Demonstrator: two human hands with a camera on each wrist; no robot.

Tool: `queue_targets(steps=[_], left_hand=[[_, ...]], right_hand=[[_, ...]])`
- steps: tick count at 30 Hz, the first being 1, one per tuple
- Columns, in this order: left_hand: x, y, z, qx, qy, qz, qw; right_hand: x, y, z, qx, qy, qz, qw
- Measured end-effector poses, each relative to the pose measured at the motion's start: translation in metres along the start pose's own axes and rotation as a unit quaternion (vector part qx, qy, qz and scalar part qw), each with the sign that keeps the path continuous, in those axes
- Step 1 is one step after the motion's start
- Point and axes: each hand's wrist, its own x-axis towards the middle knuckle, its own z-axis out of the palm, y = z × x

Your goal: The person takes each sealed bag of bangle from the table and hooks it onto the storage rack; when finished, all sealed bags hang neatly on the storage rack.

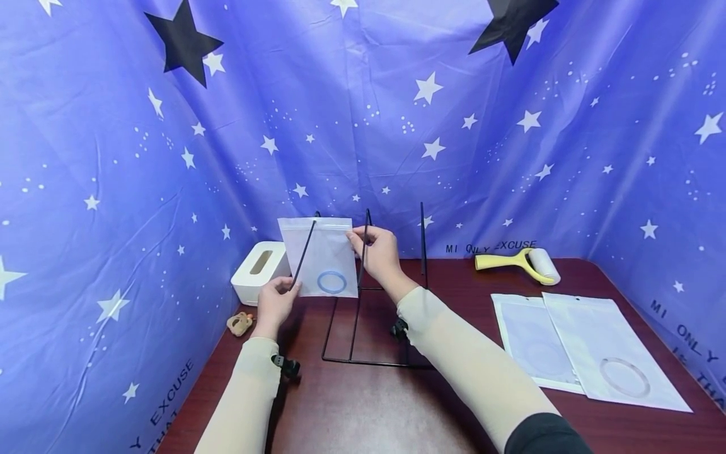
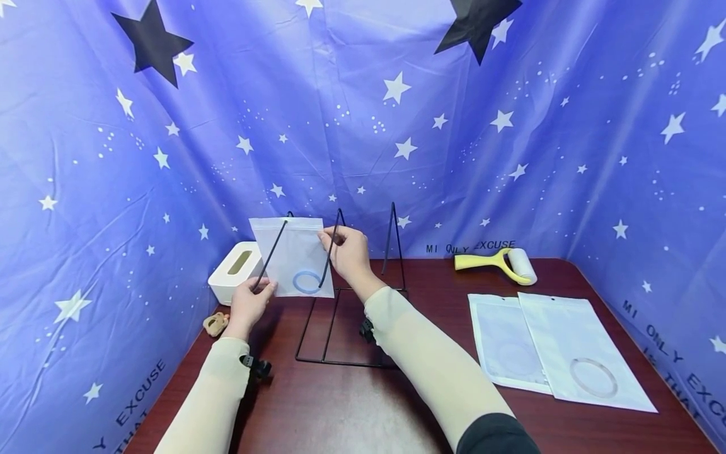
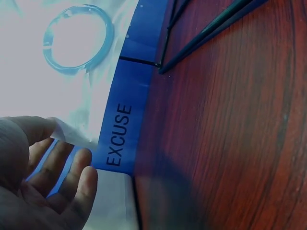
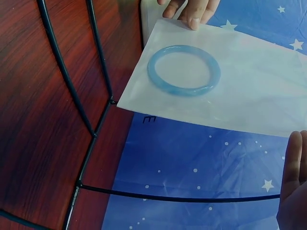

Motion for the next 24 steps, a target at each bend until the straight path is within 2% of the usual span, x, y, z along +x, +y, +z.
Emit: queue_targets(steps=[12,18,24], left_hand=[[-0.003,0.0,-0.01,0.022,0.001,-0.003,0.9998],[-0.007,0.003,-0.014,0.042,0.001,0.017,0.999],[-0.017,0.01,-0.019,0.052,-0.007,0.029,0.9982]], right_hand=[[-0.004,-0.003,-0.001,0.013,-0.008,0.001,0.9999],[-0.008,-0.003,-0.006,0.008,-0.003,-0.008,0.9999],[-0.019,-0.007,-0.016,-0.013,0.002,-0.019,0.9997]])
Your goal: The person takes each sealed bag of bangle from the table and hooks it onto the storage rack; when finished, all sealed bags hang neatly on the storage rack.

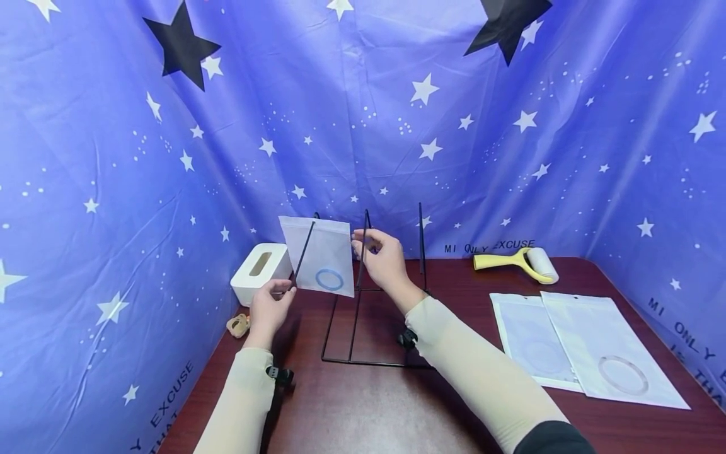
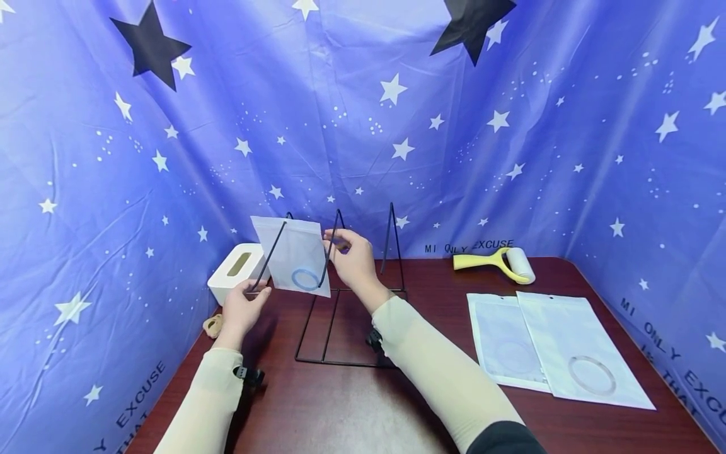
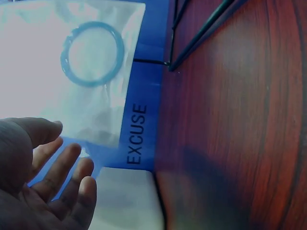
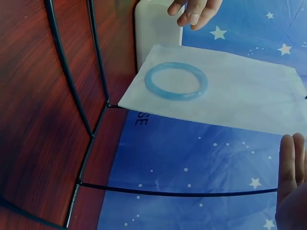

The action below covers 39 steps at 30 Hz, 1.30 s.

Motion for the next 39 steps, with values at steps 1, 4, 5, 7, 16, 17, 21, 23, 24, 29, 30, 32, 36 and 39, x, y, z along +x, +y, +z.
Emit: queue_targets(steps=[1,4,5,7,16,17,21,23,24,29,30,32,36,39], left_hand=[[-0.002,0.001,-0.001,0.002,-0.002,0.002,1.0],[-0.009,0.006,-0.005,0.005,-0.004,0.011,0.9999],[-0.011,0.008,-0.006,0.007,-0.005,0.015,0.9999],[-0.018,0.011,-0.007,0.009,-0.007,0.018,0.9998],[-0.046,0.017,-0.002,0.004,-0.05,0.038,0.998],[-0.048,0.018,-0.001,0.002,-0.06,0.041,0.9974],[-0.056,0.017,0.002,0.001,-0.115,0.039,0.9926],[-0.06,0.017,0.004,0.001,-0.152,0.029,0.988],[-0.062,0.017,0.004,0.001,-0.171,0.024,0.9849],[-0.072,0.018,0.006,0.003,-0.244,0.014,0.9697],[-0.073,0.018,0.006,0.005,-0.253,0.015,0.9673],[-0.076,0.017,0.007,0.013,-0.268,0.015,0.9633],[-0.079,0.011,0.014,0.019,-0.276,0.02,0.9607],[-0.079,0.005,0.02,0.015,-0.27,0.027,0.9625]], right_hand=[[-0.003,-0.002,-0.003,-0.006,-0.001,-0.002,1.0],[-0.011,-0.005,-0.012,-0.008,-0.015,-0.01,0.9998],[-0.015,-0.006,-0.016,-0.006,-0.022,-0.015,0.9996],[-0.023,-0.006,-0.024,-0.003,-0.04,-0.026,0.9988],[-0.062,-0.013,-0.072,-0.04,-0.045,-0.169,0.9838],[-0.066,-0.016,-0.077,-0.042,-0.039,-0.183,0.9814],[-0.079,-0.038,-0.1,-0.047,-0.021,-0.212,0.9758],[-0.084,-0.051,-0.111,-0.042,-0.012,-0.216,0.9755],[-0.087,-0.057,-0.117,-0.044,-0.008,-0.217,0.9751],[-0.094,-0.073,-0.147,-0.058,0.016,-0.221,0.9734],[-0.094,-0.074,-0.152,-0.062,0.021,-0.222,0.9728],[-0.095,-0.075,-0.164,-0.074,0.035,-0.221,0.9718],[-0.094,-0.075,-0.185,-0.084,0.049,-0.212,0.9723],[-0.093,-0.074,-0.2,-0.08,0.055,-0.201,0.9748]])
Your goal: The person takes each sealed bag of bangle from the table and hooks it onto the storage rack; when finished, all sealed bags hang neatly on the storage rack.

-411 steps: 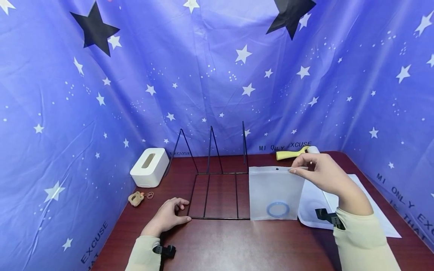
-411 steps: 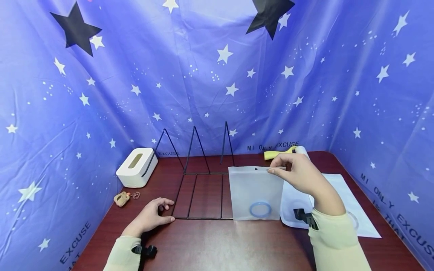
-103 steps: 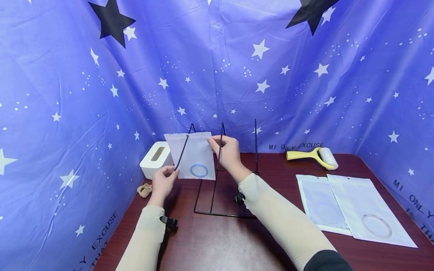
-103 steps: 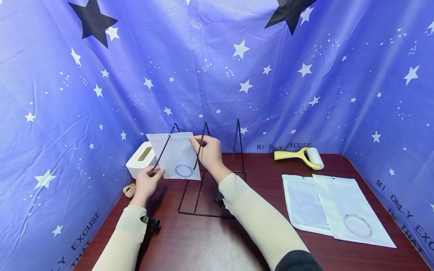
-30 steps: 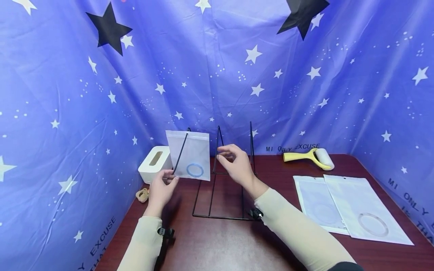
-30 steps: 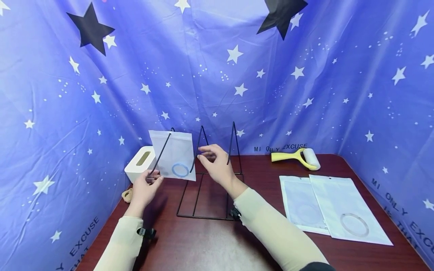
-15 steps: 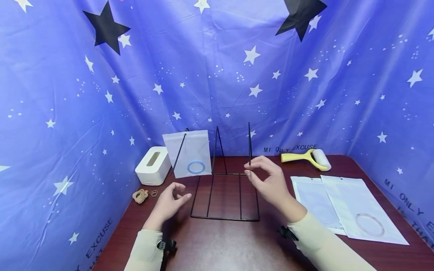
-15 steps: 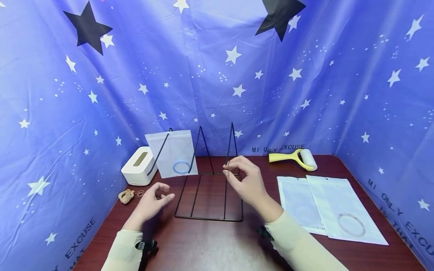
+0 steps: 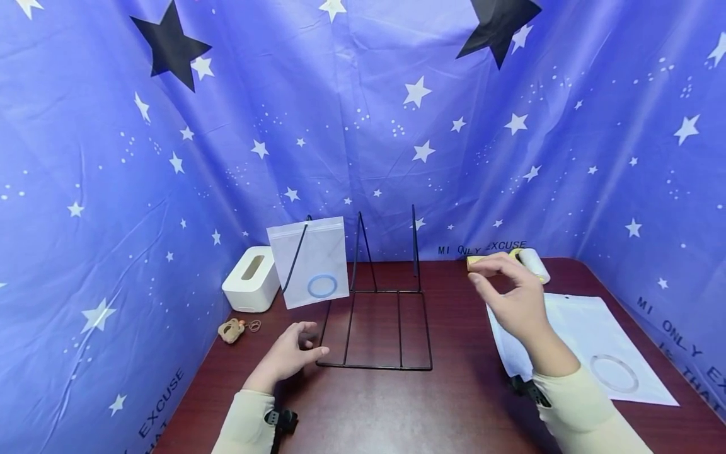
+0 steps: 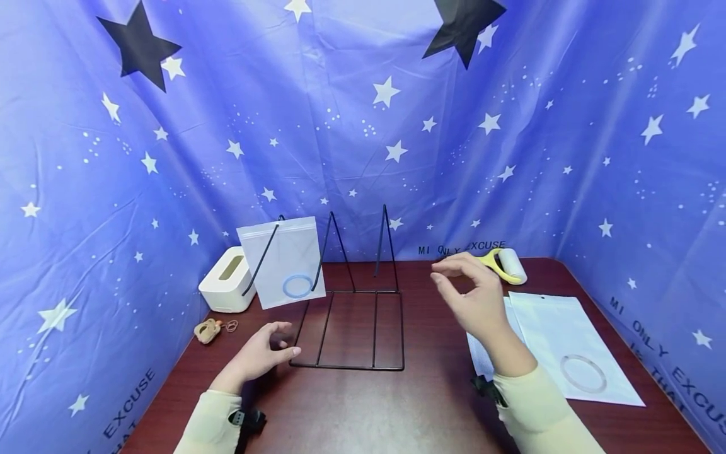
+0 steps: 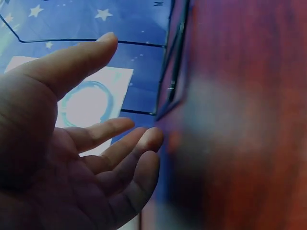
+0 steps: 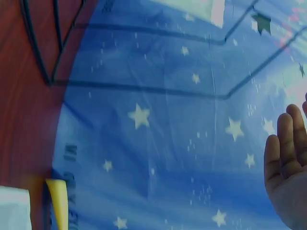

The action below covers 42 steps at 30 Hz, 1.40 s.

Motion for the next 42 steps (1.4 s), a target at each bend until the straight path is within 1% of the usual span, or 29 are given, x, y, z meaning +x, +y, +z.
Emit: queue_targets(steps=[5,6,9,13,17,21,23,27,29,32,35,39,42], left_hand=[[0.004,-0.008,0.008,0.016,0.007,0.006,0.9998],[0.004,-0.009,0.008,0.019,0.006,0.008,0.9998],[0.005,-0.011,0.009,0.028,0.001,0.013,0.9995],[0.005,-0.011,0.009,0.042,-0.007,0.024,0.9988],[0.005,-0.012,0.009,0.054,-0.017,0.034,0.9978],[0.005,-0.015,0.01,0.055,-0.024,0.036,0.9976],[0.005,-0.017,0.01,0.055,-0.025,0.039,0.9974],[0.003,-0.018,0.011,0.064,-0.02,0.045,0.9967],[0.003,-0.019,0.011,0.067,-0.017,0.047,0.9965],[0.003,-0.019,0.012,0.069,-0.017,0.046,0.9964],[0.003,-0.018,0.012,0.072,-0.017,0.049,0.9961],[0.003,-0.018,0.011,0.072,-0.018,0.048,0.996],[0.003,-0.017,0.008,0.073,-0.017,0.042,0.9963]], right_hand=[[0.006,0.005,-0.026,-0.033,0.018,0.012,0.9992],[0.007,0.008,-0.032,-0.045,0.021,0.011,0.9987],[0.008,0.022,-0.05,-0.049,0.028,0.015,0.9983],[0.008,0.036,-0.075,-0.058,0.043,0.032,0.9969],[0.009,0.039,-0.1,-0.095,0.055,0.049,0.9928],[0.01,0.041,-0.122,-0.115,0.076,0.061,0.9886],[0.011,0.041,-0.13,-0.118,0.085,0.061,0.9875],[0.012,0.043,-0.139,-0.134,0.094,0.083,0.983],[0.011,0.045,-0.142,-0.145,0.098,0.105,0.9789],[0.009,0.049,-0.146,-0.165,0.092,0.129,0.9734],[0.006,0.054,-0.15,-0.182,0.073,0.162,0.967],[0.003,0.064,-0.154,-0.21,0.036,0.208,0.9547],[0.005,0.074,-0.154,-0.235,-0.01,0.232,0.9438]])
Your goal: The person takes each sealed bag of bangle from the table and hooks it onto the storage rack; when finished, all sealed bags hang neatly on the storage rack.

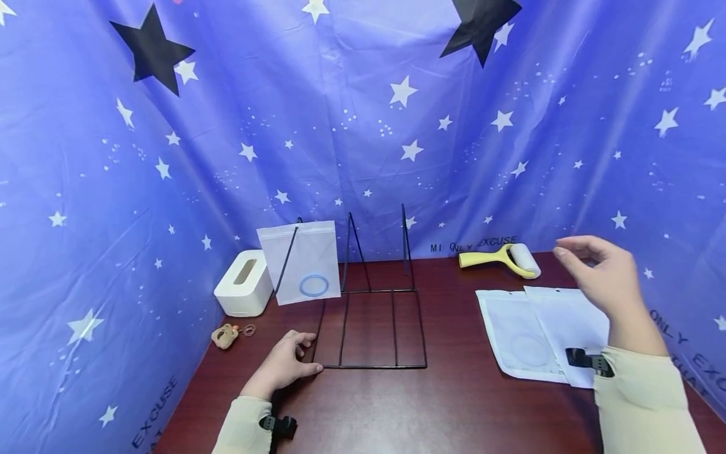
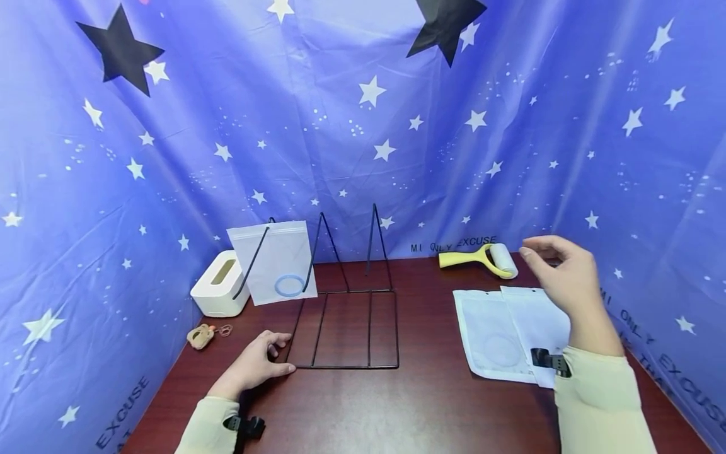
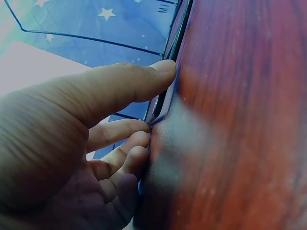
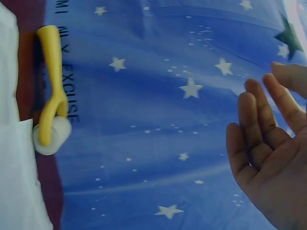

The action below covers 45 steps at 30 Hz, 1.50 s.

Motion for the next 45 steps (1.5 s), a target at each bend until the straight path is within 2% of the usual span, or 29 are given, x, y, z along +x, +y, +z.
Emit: queue_targets(steps=[5,10,16,20,24,27,37,45], left_hand=[[0.0,-0.001,-0.006,0.006,0.009,-0.006,0.9999],[-0.001,-0.001,-0.008,0.004,0.01,-0.008,0.9999],[-0.001,-0.002,-0.009,-0.005,0.013,-0.008,0.9999],[-0.001,-0.004,-0.008,-0.004,0.015,-0.001,0.9999],[0.0,-0.005,-0.007,0.004,0.018,0.006,0.9998],[0.001,-0.004,-0.006,0.001,0.014,0.0,0.9999],[0.0,-0.001,0.0,-0.002,0.01,0.006,0.9999],[-0.001,0.001,0.001,0.002,0.007,0.008,0.9999]], right_hand=[[0.024,0.008,0.011,-0.056,-0.082,-0.005,0.995],[0.048,0.029,0.019,-0.08,-0.155,-0.007,0.9846],[0.062,0.065,0.035,-0.1,-0.271,-0.001,0.9574],[0.065,0.085,0.05,-0.084,-0.332,0.029,0.9389],[0.065,0.101,0.066,-0.061,-0.359,0.051,0.9299],[0.062,0.111,0.077,-0.057,-0.367,0.054,0.927],[0.051,0.124,0.101,-0.114,-0.364,0.057,0.9226],[0.048,0.124,0.106,-0.147,-0.386,0.068,0.9083]])
